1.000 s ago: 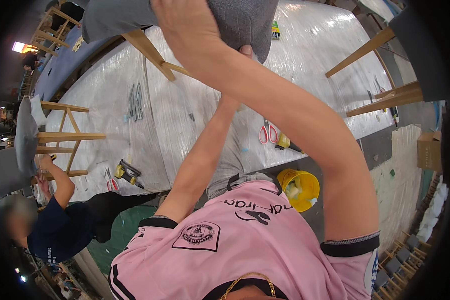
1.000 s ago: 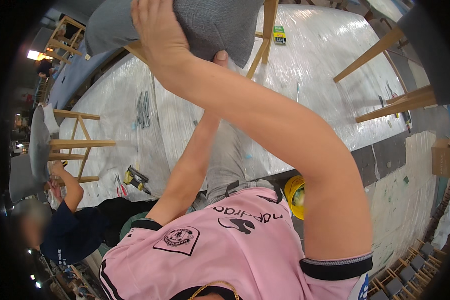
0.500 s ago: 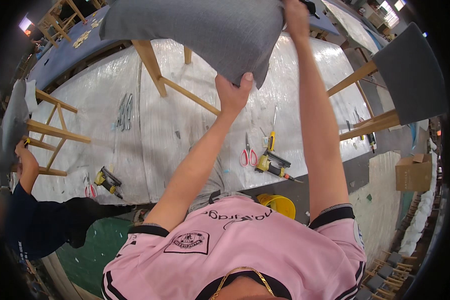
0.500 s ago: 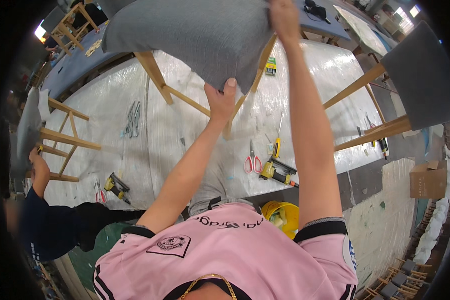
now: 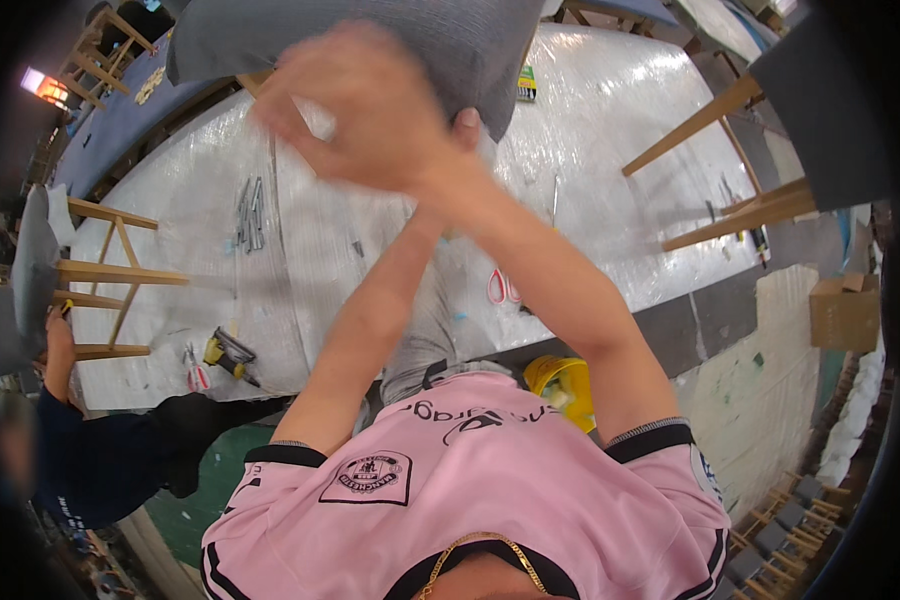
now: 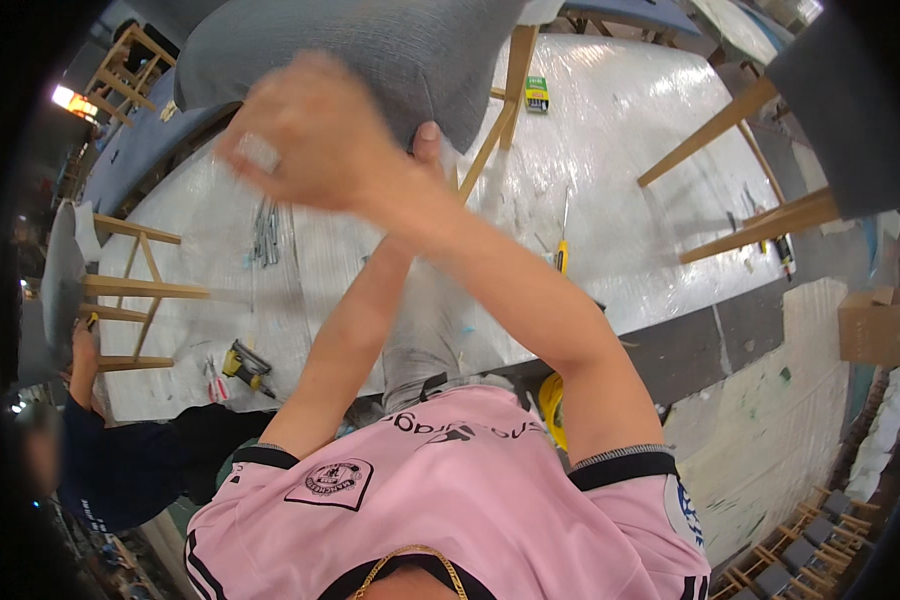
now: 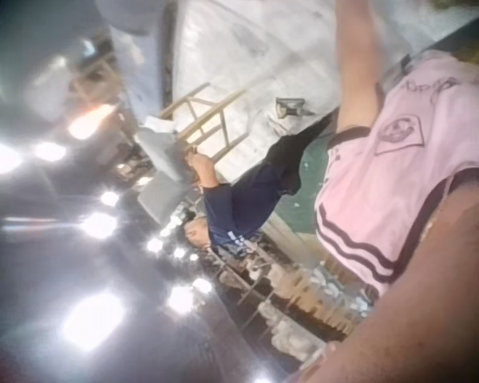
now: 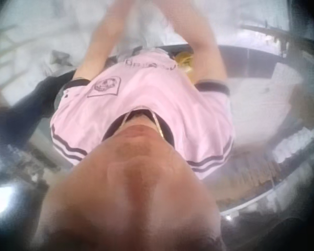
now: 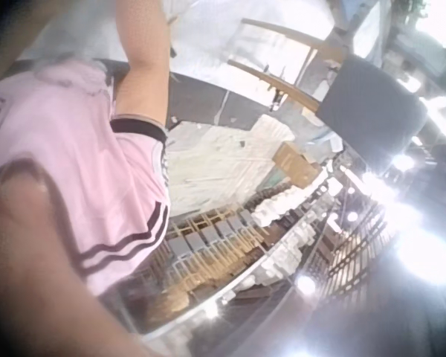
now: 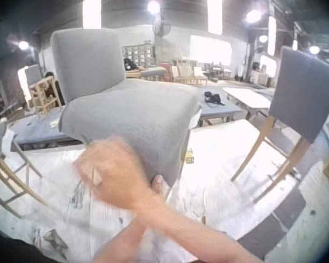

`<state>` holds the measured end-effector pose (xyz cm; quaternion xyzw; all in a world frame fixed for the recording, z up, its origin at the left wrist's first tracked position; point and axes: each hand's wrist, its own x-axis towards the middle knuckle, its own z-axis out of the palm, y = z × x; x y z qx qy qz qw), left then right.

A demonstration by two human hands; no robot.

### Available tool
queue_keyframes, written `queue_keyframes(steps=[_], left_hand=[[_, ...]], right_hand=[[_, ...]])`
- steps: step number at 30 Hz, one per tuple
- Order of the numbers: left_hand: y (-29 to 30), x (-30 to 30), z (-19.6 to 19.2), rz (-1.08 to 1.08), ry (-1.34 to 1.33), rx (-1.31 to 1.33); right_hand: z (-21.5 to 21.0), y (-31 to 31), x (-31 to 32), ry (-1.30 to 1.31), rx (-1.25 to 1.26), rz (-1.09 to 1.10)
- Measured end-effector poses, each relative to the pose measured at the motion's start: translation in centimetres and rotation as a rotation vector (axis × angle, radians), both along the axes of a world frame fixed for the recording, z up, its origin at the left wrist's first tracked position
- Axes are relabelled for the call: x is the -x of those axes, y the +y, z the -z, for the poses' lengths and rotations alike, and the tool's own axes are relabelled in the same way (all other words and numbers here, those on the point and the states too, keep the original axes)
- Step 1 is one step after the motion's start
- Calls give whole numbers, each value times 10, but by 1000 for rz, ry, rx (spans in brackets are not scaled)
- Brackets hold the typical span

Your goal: The person stretches and secures gray fabric over a wooden chair frame, using a staple gun to fasten the fabric to the underside. The person repeatedly pulls, folds, and staples the fabric, then trims excess material with scissors.

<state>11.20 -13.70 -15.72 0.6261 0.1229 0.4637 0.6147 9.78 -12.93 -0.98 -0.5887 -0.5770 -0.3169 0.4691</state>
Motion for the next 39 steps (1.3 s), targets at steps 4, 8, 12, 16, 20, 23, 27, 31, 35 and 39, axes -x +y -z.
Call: queue_keyframes(steps=[4,8,12,16,20,23,27,31,35,39], left_hand=[[40,4,24,111,40,-235],[7,0,-6,139,-41,87],[-25,-25,-35,168,-85,46],[-66,-45,-56,212,-113,139],[-111,-72,-67,228,-71,179],[-135,-78,-43,137,-28,74],[-135,-66,-28,215,-1,85],[-136,-68,-52,324,79,159],[-128,-70,-32,277,53,97],[-132,-64,-41,305,91,98]], right_hand=[[-2,-38,43,182,-104,-353],[75,-157,-29,746,-219,-38],[268,-259,-102,1400,-211,533],[269,-234,-75,1428,-196,324],[264,-210,-87,1476,-210,186],[262,-224,-88,1490,-335,240],[274,-255,-93,1491,-307,296],[392,-306,-100,1507,-40,767],[421,-293,-65,1520,25,617],[423,-273,-51,1653,-73,458]])
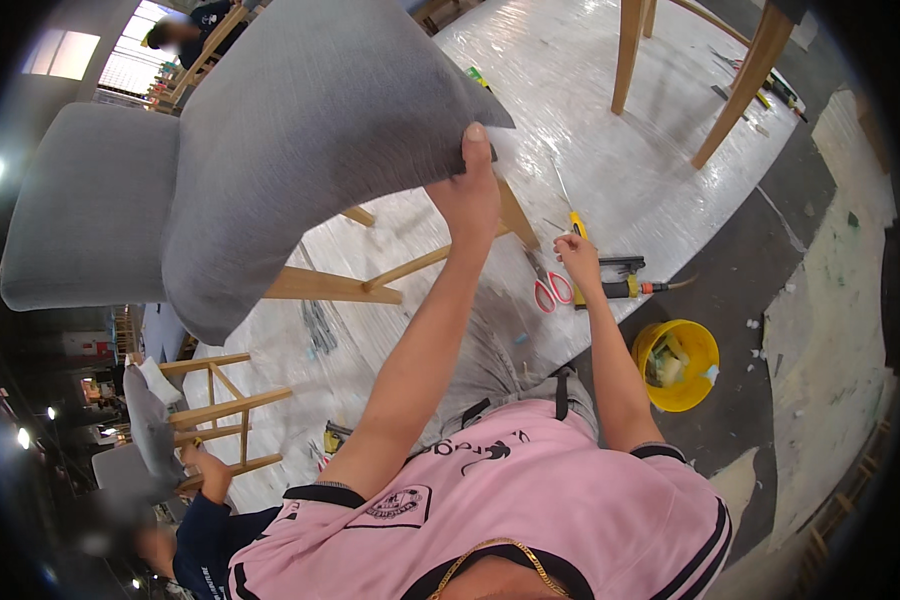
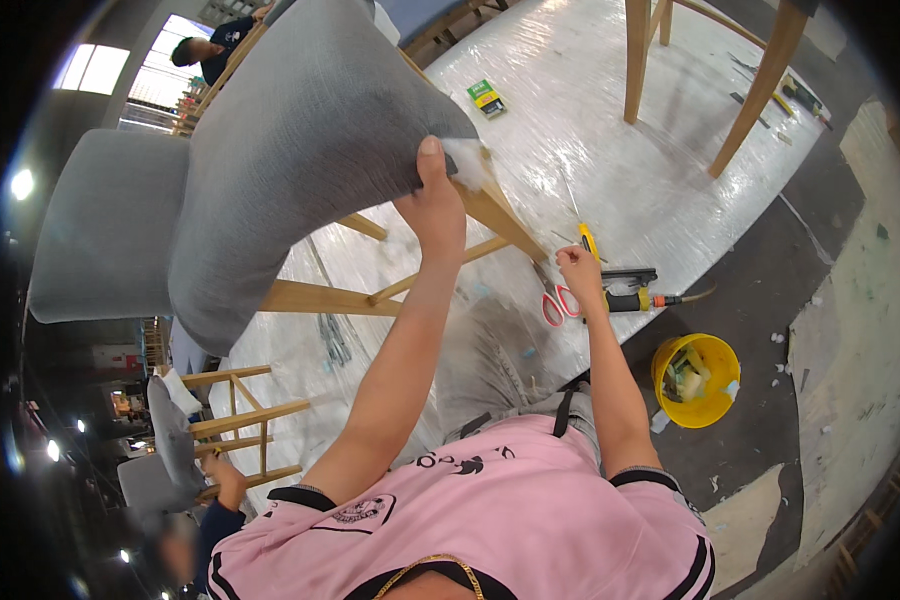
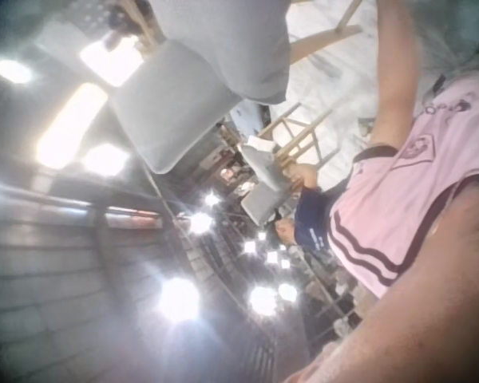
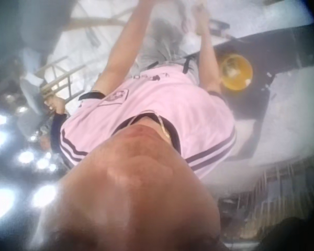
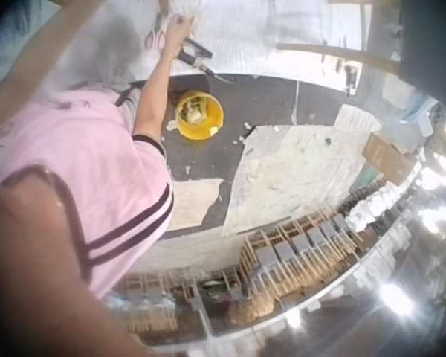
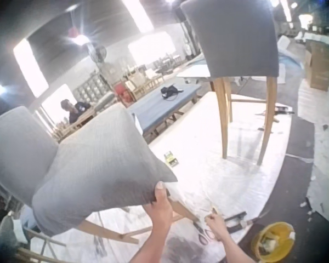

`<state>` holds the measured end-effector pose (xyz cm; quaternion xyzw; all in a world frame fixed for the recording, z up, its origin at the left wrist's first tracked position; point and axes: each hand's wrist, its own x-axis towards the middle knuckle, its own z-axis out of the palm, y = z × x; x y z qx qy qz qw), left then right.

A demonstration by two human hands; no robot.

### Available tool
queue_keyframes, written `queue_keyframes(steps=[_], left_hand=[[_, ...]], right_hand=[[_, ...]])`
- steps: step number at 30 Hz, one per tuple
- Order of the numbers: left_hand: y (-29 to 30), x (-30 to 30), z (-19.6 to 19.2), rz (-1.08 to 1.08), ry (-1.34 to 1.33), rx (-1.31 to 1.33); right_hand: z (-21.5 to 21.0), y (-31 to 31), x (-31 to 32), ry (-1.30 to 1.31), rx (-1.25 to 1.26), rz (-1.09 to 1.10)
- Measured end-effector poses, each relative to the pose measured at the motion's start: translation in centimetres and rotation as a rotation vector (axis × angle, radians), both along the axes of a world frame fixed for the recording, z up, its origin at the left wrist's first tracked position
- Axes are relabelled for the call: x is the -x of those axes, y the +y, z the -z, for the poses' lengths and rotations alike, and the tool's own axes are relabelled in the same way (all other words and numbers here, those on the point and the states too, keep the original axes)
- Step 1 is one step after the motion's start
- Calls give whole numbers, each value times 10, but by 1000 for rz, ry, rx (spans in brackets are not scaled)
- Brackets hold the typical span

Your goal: The person stretches and secures gray fabric over a wooden chair frame, using a staple gun to fasten the fabric to the underside. The person repeatedly pulls, folds, and staples the fabric, then trims excess material with scissors.

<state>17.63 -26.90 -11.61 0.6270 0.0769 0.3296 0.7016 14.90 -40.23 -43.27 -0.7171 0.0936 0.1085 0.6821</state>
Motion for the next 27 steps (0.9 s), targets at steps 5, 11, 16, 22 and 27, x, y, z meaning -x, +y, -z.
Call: queue_keyframes(steps=[5,11,16,22,27], left_hand=[[13,3,9,22,-40,-46],[0,2,-5,54,15,-13],[18,0,1,61,-5,-176],[41,42,-60,225,592,-633],[85,84,-198,1289,479,-1418]], right_hand=[[-134,22,-11,-138,-300,71],[-325,38,-36,-376,-600,-79],[-340,55,-43,-320,-705,-288],[-336,47,-42,-341,-733,-355],[-319,48,-51,-389,-577,-323]])
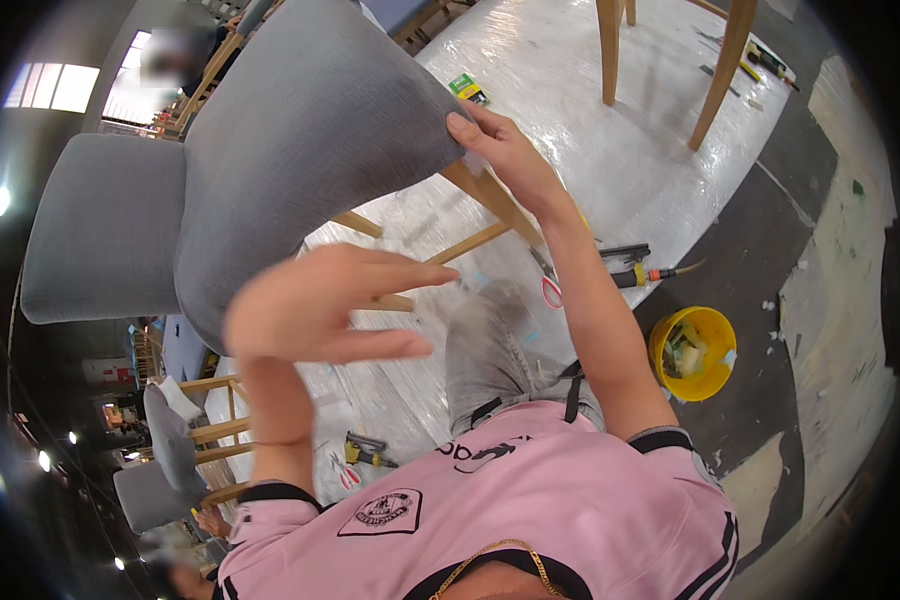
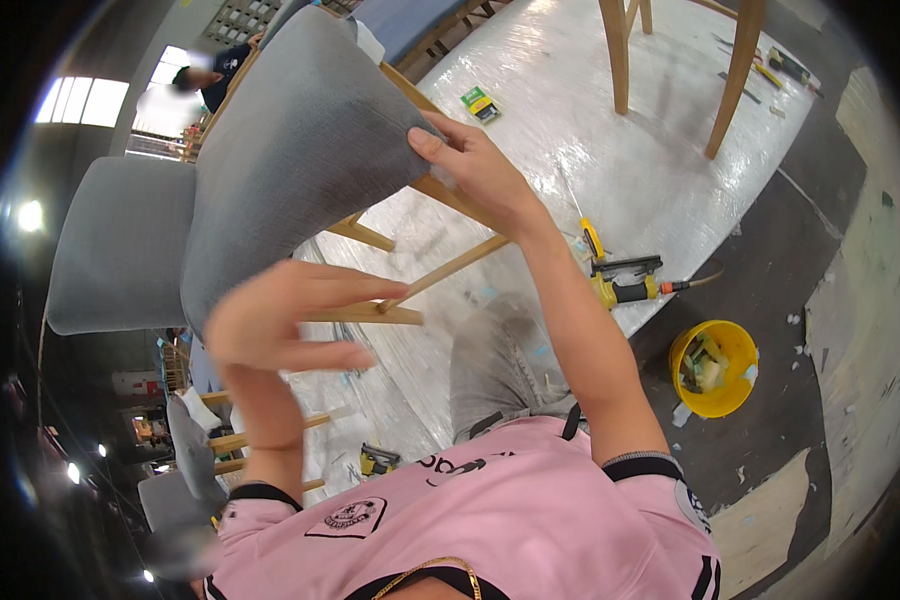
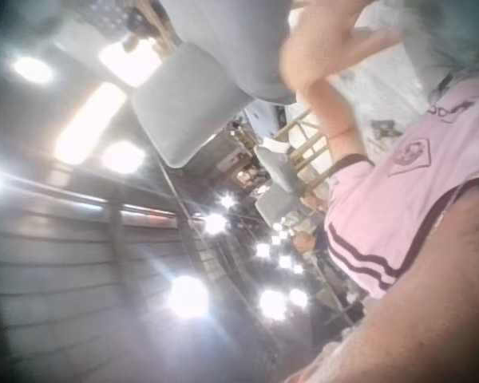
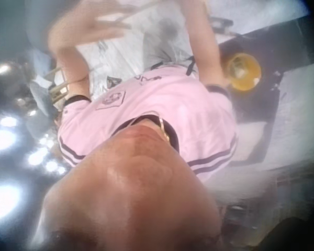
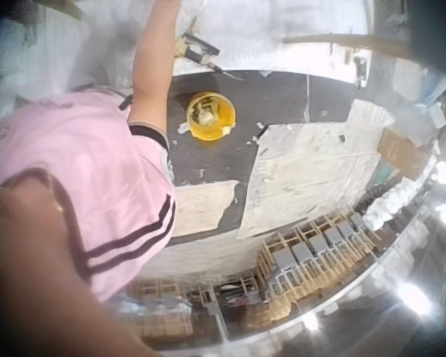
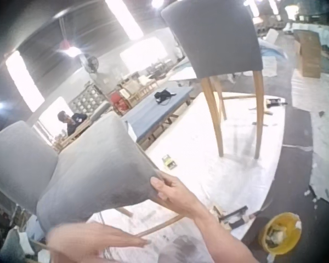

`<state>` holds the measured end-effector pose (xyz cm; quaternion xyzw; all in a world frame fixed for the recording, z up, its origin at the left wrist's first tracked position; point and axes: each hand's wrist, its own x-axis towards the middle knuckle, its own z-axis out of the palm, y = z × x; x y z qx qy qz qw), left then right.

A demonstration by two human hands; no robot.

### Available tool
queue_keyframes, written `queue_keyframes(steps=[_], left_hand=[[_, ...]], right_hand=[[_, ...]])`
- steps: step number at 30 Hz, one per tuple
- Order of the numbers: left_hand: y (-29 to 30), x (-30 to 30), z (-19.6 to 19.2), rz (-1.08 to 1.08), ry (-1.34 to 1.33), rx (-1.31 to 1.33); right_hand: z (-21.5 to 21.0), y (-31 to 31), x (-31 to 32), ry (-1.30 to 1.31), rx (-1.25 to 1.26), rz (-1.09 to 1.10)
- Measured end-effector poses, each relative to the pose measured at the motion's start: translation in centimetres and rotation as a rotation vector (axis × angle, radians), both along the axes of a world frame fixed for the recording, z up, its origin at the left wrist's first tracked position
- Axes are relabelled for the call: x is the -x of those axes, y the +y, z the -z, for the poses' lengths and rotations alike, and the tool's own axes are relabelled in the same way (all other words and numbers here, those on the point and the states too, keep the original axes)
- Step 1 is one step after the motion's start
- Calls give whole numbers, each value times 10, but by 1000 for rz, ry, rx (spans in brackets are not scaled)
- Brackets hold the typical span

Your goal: The person stretches and secures gray fabric over a wooden chair frame, using a staple gun to fasten the fabric to the underside. The person repeatedly pulls, folds, and staples the fabric, then trims excess material with scissors.

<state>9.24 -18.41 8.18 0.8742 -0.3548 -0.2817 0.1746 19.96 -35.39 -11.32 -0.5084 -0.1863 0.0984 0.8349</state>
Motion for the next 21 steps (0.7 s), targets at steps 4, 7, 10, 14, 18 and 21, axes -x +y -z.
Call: queue_keyframes(steps=[4,7,10,14,18,21], left_hand=[[-37,-90,-38,339,-472,357],[-44,-143,-38,360,-452,-178],[-47,-160,-33,338,-311,-328],[-42,-168,-22,425,-300,-248],[-30,-165,-17,442,-254,-192],[-36,-168,-15,472,-163,-61]], right_hand=[[-1,-3,-1,-51,-48,-26],[-6,1,2,-18,-48,-37],[-2,-3,-4,28,-4,-27],[5,-5,-9,-2,-50,-23],[40,-4,-20,-62,11,-8],[187,-16,-69,264,256,309]])
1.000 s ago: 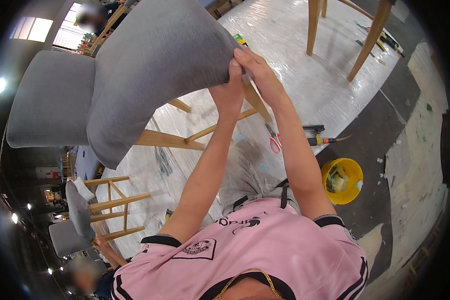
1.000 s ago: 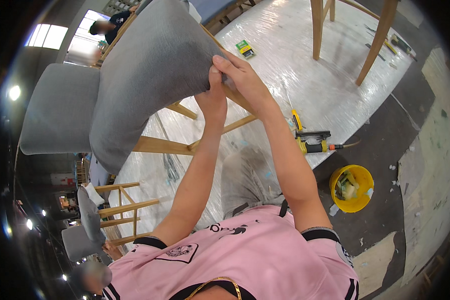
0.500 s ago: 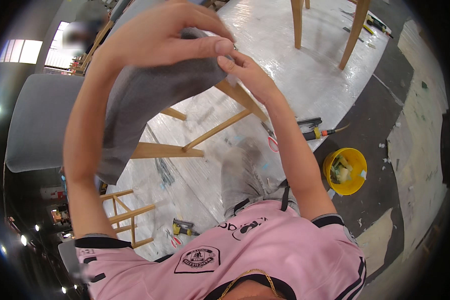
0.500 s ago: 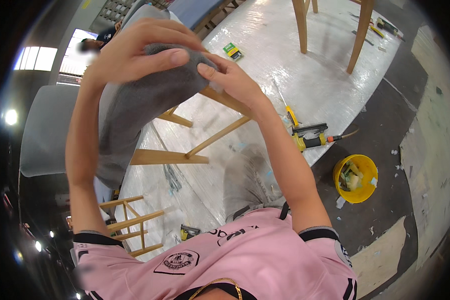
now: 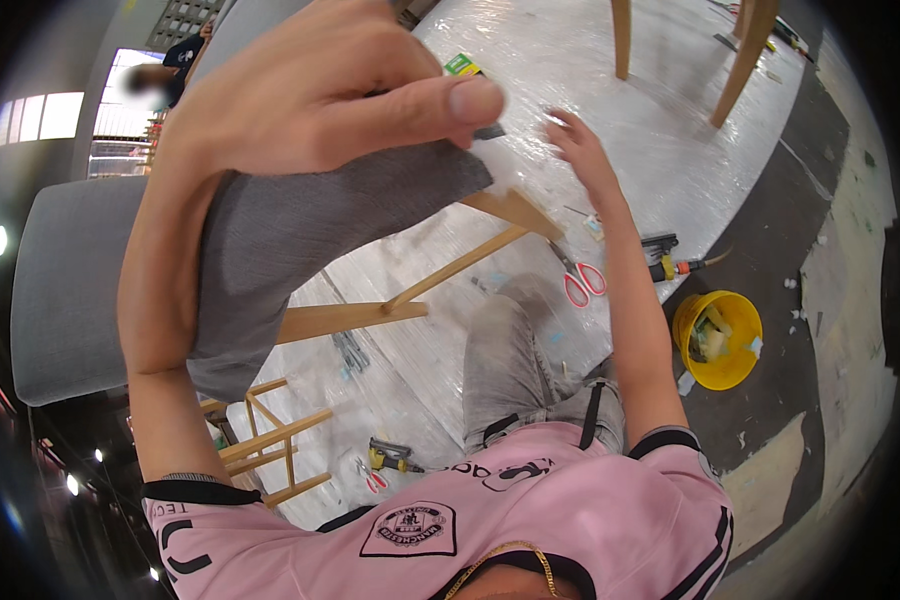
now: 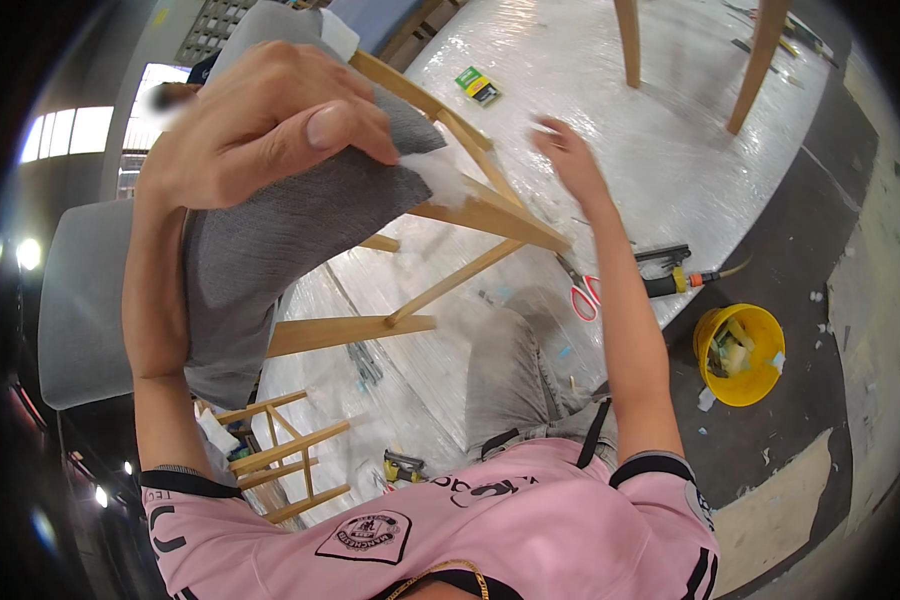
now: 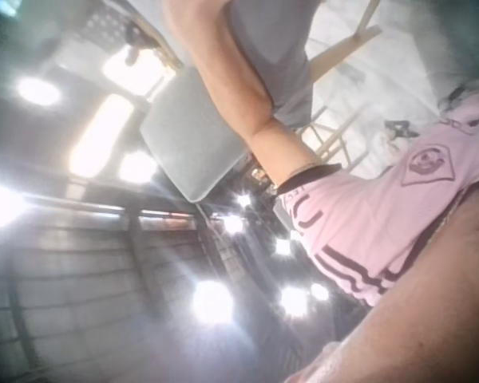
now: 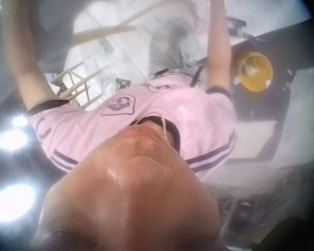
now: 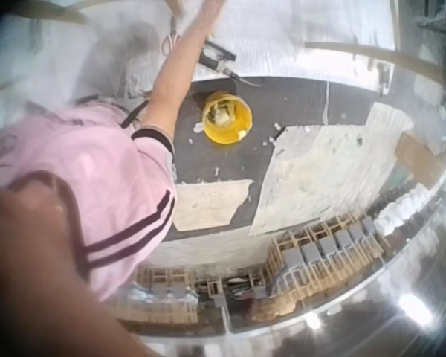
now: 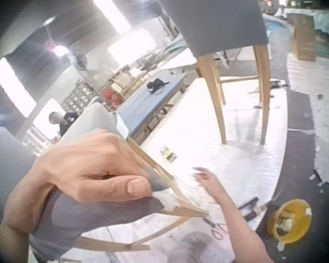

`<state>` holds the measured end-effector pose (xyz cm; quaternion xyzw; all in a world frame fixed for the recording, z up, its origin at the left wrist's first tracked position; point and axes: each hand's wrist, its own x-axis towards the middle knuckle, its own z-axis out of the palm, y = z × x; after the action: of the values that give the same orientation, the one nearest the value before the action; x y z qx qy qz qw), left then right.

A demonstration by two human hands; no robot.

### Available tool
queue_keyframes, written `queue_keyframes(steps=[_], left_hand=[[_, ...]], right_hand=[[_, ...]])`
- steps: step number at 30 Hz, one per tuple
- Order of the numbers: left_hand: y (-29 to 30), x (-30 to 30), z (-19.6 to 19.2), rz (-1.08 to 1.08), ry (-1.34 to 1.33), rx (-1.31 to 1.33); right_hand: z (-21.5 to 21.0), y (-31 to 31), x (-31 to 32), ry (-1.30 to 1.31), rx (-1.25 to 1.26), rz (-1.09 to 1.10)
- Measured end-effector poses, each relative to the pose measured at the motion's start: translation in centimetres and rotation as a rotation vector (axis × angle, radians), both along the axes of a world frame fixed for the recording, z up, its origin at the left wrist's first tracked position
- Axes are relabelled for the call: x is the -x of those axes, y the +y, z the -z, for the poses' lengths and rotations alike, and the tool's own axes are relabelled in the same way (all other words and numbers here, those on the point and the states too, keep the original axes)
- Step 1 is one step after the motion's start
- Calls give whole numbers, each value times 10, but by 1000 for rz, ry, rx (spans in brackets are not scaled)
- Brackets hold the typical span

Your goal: The person stretches and secures gray fabric over a wooden chair frame, using a staple gun to fasten the fabric to the underside. The person repeatedly pulls, folds, and staples the fabric, then trims excess material with scissors.

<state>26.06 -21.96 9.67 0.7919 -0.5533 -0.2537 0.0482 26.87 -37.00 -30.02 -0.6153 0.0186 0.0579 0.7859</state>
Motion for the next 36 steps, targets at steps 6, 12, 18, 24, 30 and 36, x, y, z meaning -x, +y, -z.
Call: queue_keyframes(steps=[6,12,18,24,30,36], left_hand=[[-9,-5,-6,-23,45,-80],[-7,-2,1,-87,70,81],[-25,44,-35,-426,30,-141],[-50,40,-34,-371,-67,-161],[-27,45,-28,-385,-59,-157],[-21,32,-19,-364,-91,-158]], right_hand=[[246,-26,61,272,1223,80],[276,-61,58,294,692,22],[120,-42,143,25,-100,19],[15,7,217,-140,-89,53],[-14,56,213,-289,30,80],[-25,72,194,-342,87,286]])
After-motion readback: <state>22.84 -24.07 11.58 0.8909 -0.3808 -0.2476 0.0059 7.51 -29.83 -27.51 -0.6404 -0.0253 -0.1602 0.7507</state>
